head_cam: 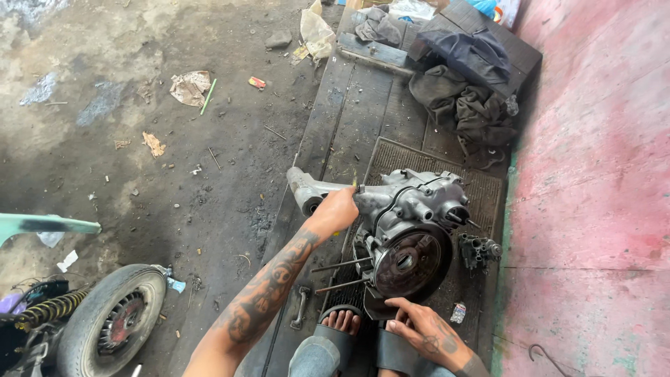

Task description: The person cleans an motorcycle engine component by hand using a small brush and a cleaning cloth.

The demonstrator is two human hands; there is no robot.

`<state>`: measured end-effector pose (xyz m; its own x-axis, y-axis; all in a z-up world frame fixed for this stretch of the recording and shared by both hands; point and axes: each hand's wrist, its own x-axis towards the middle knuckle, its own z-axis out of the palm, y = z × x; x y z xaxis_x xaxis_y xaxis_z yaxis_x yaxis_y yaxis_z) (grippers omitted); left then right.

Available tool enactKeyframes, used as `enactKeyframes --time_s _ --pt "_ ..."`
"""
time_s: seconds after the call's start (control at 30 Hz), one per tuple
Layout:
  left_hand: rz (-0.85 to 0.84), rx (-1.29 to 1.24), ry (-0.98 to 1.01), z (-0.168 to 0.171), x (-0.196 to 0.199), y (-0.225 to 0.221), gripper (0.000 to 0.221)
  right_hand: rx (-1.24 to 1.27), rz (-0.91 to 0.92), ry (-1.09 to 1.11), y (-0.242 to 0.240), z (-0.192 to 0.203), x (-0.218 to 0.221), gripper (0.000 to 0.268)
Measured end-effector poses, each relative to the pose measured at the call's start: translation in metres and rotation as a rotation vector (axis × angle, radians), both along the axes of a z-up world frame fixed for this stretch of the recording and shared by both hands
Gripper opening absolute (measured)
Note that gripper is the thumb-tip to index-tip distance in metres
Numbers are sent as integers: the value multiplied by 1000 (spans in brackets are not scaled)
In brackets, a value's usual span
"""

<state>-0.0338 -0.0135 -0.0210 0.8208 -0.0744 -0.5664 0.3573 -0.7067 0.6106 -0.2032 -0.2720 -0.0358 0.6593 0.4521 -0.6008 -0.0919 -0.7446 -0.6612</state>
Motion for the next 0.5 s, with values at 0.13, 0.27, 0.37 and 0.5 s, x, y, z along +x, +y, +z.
enactKeyframes --time_s 0.13,0.27,0.37,0.5 --pt "-12 18 -19 -27 18 3 66 48 67 -141 -6 -15 -2 40" --pt "-74 -3 7 -5 3 3 59 52 3 -69 -7 -5 -1 41" --pt "-81 24 -2 -11 10 6 60 56 -15 -55 -3 0 0 41" --pt "-32 -3 45 -23 20 3 69 59 -3 -103 -2 -1 0 42"
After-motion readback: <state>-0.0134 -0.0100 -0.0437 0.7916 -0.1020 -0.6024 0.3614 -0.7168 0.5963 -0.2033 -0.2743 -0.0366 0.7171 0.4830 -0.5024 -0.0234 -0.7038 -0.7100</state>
